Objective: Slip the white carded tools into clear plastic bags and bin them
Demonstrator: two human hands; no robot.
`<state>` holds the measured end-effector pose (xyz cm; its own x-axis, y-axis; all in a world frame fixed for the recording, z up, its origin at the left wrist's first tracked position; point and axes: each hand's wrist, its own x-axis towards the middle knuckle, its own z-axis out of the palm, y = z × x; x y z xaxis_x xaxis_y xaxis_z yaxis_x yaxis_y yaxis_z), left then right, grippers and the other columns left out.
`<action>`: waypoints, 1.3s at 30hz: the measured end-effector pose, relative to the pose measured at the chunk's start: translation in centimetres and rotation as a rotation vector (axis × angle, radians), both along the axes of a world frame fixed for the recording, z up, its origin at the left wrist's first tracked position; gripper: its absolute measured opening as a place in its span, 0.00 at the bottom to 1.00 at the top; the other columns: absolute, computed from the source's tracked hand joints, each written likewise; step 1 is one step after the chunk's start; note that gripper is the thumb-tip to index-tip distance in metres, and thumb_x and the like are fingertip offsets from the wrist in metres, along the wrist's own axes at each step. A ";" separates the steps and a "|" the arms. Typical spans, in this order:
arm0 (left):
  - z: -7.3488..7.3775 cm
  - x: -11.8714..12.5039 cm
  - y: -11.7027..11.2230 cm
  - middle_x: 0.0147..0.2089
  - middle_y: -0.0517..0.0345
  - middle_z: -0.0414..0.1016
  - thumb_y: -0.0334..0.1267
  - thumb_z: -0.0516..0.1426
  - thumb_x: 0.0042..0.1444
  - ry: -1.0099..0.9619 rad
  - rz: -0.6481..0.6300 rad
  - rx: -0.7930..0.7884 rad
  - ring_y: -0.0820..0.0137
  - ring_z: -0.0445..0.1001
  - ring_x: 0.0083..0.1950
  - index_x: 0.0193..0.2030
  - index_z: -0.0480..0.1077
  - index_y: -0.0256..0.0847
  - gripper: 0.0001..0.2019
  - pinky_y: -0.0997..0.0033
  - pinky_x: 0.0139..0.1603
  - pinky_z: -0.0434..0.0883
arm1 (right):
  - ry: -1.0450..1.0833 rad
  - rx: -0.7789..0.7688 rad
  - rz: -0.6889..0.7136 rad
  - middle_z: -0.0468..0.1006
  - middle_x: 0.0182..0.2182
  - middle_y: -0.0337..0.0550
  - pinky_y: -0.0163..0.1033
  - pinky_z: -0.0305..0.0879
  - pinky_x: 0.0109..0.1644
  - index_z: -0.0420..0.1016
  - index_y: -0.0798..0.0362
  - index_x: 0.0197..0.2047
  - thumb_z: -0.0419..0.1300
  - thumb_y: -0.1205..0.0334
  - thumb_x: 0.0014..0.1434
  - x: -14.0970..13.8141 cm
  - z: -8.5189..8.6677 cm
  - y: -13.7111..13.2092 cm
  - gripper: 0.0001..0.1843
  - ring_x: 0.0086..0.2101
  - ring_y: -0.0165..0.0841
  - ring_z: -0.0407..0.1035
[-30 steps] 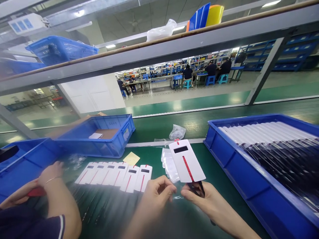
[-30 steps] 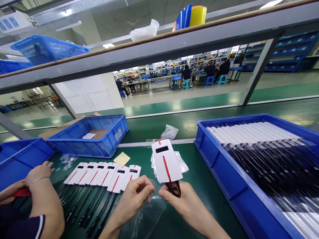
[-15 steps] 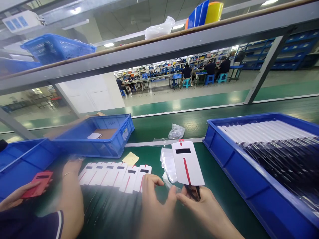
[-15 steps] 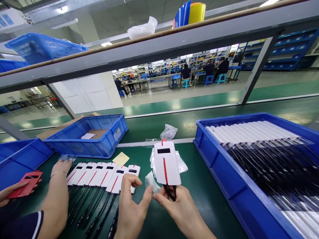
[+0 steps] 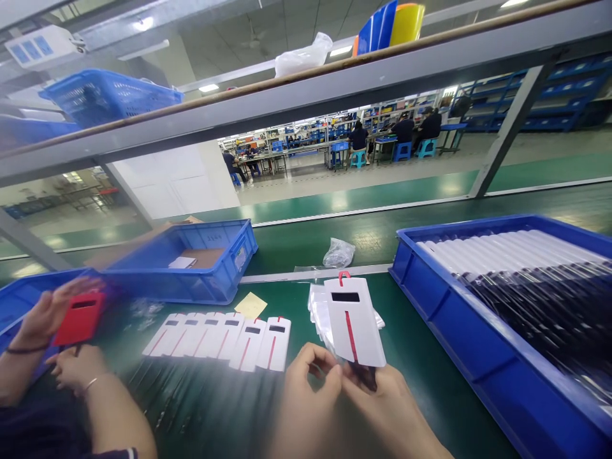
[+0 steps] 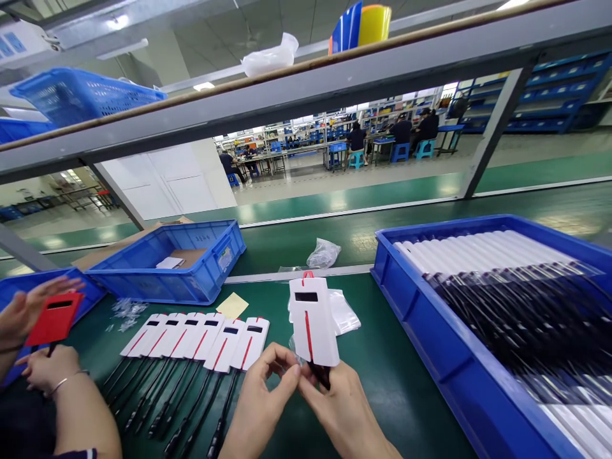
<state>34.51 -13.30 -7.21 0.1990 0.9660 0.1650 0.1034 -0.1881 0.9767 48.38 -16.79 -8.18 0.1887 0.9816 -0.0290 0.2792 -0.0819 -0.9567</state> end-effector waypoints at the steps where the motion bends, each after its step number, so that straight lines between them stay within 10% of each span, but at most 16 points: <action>1: -0.2 0.2 0.0 0.30 0.62 0.78 0.47 0.63 0.57 -0.044 -0.014 -0.044 0.63 0.78 0.35 0.30 0.76 0.49 0.08 0.65 0.38 0.76 | 0.022 -0.001 0.008 0.78 0.26 0.42 0.33 0.66 0.29 0.75 0.53 0.29 0.62 0.44 0.56 -0.1 0.0 0.0 0.19 0.29 0.38 0.71; 5: -0.3 -2.2 1.4 0.33 0.53 0.82 0.52 0.66 0.53 -0.141 -0.009 -0.082 0.63 0.81 0.35 0.35 0.76 0.42 0.14 0.65 0.38 0.76 | 0.013 -0.002 -0.044 0.75 0.23 0.39 0.34 0.65 0.29 0.73 0.52 0.26 0.64 0.43 0.54 -0.1 0.7 -0.1 0.20 0.27 0.36 0.69; 9: 1.9 -13.3 6.5 0.24 0.57 0.79 0.61 0.55 0.59 -0.214 0.209 0.096 0.69 0.80 0.29 0.25 0.70 0.39 0.26 0.65 0.34 0.70 | -0.013 -0.013 -0.096 0.71 0.21 0.36 0.34 0.62 0.28 0.70 0.52 0.23 0.65 0.44 0.53 0.2 1.4 -0.1 0.20 0.24 0.32 0.65; 13: 3.0 -26.3 13.0 0.09 0.71 0.52 0.66 0.53 0.56 -0.306 0.478 0.334 0.78 0.69 0.17 0.16 0.55 0.44 0.30 0.73 0.23 0.59 | 0.009 -0.037 -0.082 0.70 0.20 0.36 0.34 0.61 0.27 0.70 0.52 0.24 0.65 0.44 0.52 0.2 1.2 -0.1 0.20 0.24 0.31 0.63; 18: 0.2 -32.2 16.6 0.12 0.71 0.51 0.63 0.60 0.53 -0.287 0.617 0.476 0.77 0.59 0.14 0.19 0.57 0.49 0.26 0.71 0.18 0.58 | 0.040 -0.050 -0.053 0.72 0.23 0.39 0.33 0.62 0.27 0.70 0.52 0.25 0.64 0.44 0.54 -0.4 0.5 -0.4 0.20 0.26 0.33 0.66; 24: -0.7 -32.6 16.9 0.13 0.70 0.49 0.64 0.58 0.56 -0.165 0.645 0.522 0.76 0.56 0.15 0.19 0.55 0.50 0.27 0.72 0.18 0.61 | 0.201 -0.147 0.117 0.69 0.26 0.37 0.33 0.60 0.30 0.68 0.52 0.30 0.66 0.49 0.53 0.7 1.7 -0.6 0.16 0.29 0.33 0.64; 31: 3.0 -30.3 15.5 0.10 0.62 0.59 0.61 0.42 0.64 0.017 0.541 0.520 0.67 0.80 0.29 0.11 0.52 0.44 0.34 0.70 0.23 0.65 | 0.221 -0.145 0.257 0.63 0.30 0.35 0.33 0.57 0.35 0.65 0.52 0.33 0.60 0.38 0.61 2.7 1.5 -0.7 0.25 0.33 0.33 0.60; 34: 4.6 -26.3 12.7 0.18 0.56 0.75 0.57 0.36 0.64 0.102 0.423 0.484 0.68 0.81 0.30 0.12 0.61 0.38 0.36 0.68 0.24 0.62 | 0.096 -0.097 0.122 0.63 0.28 0.34 0.34 0.59 0.35 0.65 0.52 0.32 0.59 0.41 0.62 3.0 0.3 -0.6 0.22 0.31 0.32 0.60; 39: 2.7 -12.6 4.7 0.27 0.59 0.78 0.50 0.63 0.54 0.290 0.053 0.361 0.61 0.81 0.41 0.25 0.74 0.49 0.12 0.68 0.31 0.77 | 0.015 -0.081 0.010 0.74 0.31 0.39 0.37 0.63 0.38 0.72 0.53 0.35 0.58 0.45 0.61 3.6 -0.8 -0.4 0.18 0.35 0.37 0.68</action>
<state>21.88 -8.62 -4.49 0.2382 0.8670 0.4376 0.3811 -0.4979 0.7790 51.94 -17.23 -8.94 0.1781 0.9777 -0.1113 0.2664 -0.1568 -0.9510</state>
